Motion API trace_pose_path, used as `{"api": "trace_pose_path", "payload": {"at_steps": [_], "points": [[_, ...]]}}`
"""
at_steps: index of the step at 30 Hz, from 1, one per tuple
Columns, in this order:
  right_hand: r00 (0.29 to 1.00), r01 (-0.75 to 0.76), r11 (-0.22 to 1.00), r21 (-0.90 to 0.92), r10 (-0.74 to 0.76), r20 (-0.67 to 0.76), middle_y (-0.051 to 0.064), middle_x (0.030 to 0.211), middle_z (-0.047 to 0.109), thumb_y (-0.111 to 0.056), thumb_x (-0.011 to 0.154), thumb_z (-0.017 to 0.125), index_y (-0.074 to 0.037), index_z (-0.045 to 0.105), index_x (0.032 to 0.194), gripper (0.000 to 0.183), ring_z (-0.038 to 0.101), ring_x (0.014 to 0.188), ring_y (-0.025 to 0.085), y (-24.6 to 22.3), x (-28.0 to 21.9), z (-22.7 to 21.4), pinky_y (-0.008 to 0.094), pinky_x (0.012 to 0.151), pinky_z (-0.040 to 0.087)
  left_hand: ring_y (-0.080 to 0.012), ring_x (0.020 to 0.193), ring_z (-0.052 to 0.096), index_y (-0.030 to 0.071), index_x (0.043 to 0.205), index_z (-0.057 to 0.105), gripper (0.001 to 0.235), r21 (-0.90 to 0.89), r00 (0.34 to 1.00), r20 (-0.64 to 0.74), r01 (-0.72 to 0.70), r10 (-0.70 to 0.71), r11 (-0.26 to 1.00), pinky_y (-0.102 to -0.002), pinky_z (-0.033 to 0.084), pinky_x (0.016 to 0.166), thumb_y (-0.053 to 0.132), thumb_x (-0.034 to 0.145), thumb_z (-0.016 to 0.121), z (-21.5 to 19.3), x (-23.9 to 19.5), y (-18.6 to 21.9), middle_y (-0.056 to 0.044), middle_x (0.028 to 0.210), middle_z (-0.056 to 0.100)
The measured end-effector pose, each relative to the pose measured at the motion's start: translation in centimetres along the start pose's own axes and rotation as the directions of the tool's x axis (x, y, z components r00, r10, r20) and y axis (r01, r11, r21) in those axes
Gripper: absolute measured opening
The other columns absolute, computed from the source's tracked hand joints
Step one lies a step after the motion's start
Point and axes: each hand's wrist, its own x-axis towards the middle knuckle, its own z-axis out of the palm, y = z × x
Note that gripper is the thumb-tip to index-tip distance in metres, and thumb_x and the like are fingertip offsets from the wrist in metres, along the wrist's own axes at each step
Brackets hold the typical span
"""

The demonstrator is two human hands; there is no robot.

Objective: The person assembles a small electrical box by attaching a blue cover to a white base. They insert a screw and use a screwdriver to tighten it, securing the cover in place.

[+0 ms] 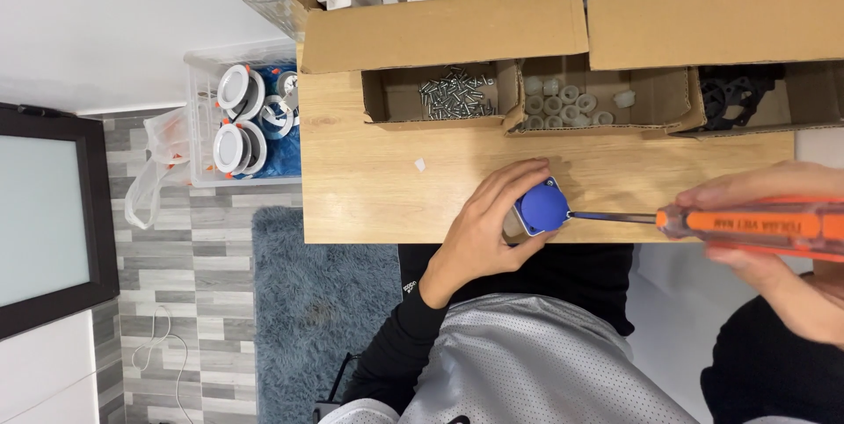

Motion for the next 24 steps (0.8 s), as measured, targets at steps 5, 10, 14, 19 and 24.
{"api": "trace_pose_path", "payload": {"at_steps": [5, 10, 14, 19, 24], "points": [[0.995, -0.020, 0.991, -0.135, 0.007, -0.096, 0.016, 0.102, 0.077, -0.003, 0.081, 0.090, 0.005, 0.071, 0.105, 0.033, 0.084, 0.089, 0.024, -0.8, 1.3, 0.5, 0.029, 0.086, 0.069, -0.0360, 0.152, 0.061, 0.009, 0.156, 0.050, 0.063, 0.016, 1.000, -0.003, -0.009, 0.009, 1.000, -0.049, 0.051, 0.132, 0.023, 0.103, 0.082, 0.0, 0.0, 0.0, -0.017, 0.161, 0.058], [0.998, 0.044, 0.861, -0.506, -0.011, 0.067, -0.001, 0.060, 0.019, -0.055, 0.096, 0.062, -0.010, 0.025, 0.068, 0.065, 0.025, 0.050, 0.012, 2.4, 2.2, 1.1, 0.018, 0.064, 0.031, -0.0359, 0.151, 0.062, 0.010, 0.156, 0.051, 0.064, 0.012, 1.000, -0.015, -0.011, 0.011, 1.000, -0.050, 0.051, 0.132, 0.025, 0.103, 0.083, 0.1, -0.2, -0.1, -0.017, 0.160, 0.059], [0.986, 0.088, -0.589, -0.804, 0.165, -0.013, -0.012, 0.076, 0.013, -0.111, 0.108, -0.040, -0.025, 0.017, 0.089, 0.105, 0.019, 0.075, -0.001, 4.7, 1.6, 1.5, 0.003, 0.081, 0.014, -0.0357, 0.150, 0.062, 0.010, 0.155, 0.051, 0.065, 0.024, 1.000, -0.022, -0.015, 0.016, 1.000, -0.050, 0.051, 0.131, 0.026, 0.102, 0.083, 0.3, -0.3, -0.4, -0.016, 0.160, 0.060], [0.841, 0.532, 0.846, -0.039, -0.522, 0.139, 0.033, 0.163, 0.049, -0.006, 0.096, 0.071, -0.027, 0.031, 0.163, 0.081, 0.074, 0.141, 0.035, 0.6, 2.7, -1.7, 0.030, 0.097, 0.082, -0.0356, 0.150, 0.062, 0.009, 0.155, 0.051, 0.063, 0.012, 1.000, -0.016, -0.011, 0.011, 1.000, -0.049, 0.051, 0.132, 0.025, 0.102, 0.083, 0.1, -0.1, -0.1, -0.016, 0.159, 0.060], [0.954, -0.219, 0.975, 0.042, 0.205, 0.217, 0.006, 0.139, 0.088, -0.001, 0.096, 0.048, -0.010, 0.072, 0.143, 0.053, 0.086, 0.127, 0.018, -3.7, 2.2, -1.8, 0.036, 0.112, 0.064, -0.0355, 0.151, 0.062, 0.009, 0.155, 0.052, 0.063, 0.006, 1.000, -0.012, -0.003, 0.003, 1.000, -0.049, 0.050, 0.132, 0.025, 0.102, 0.083, 0.0, -0.1, 0.0, -0.017, 0.159, 0.060]]}}
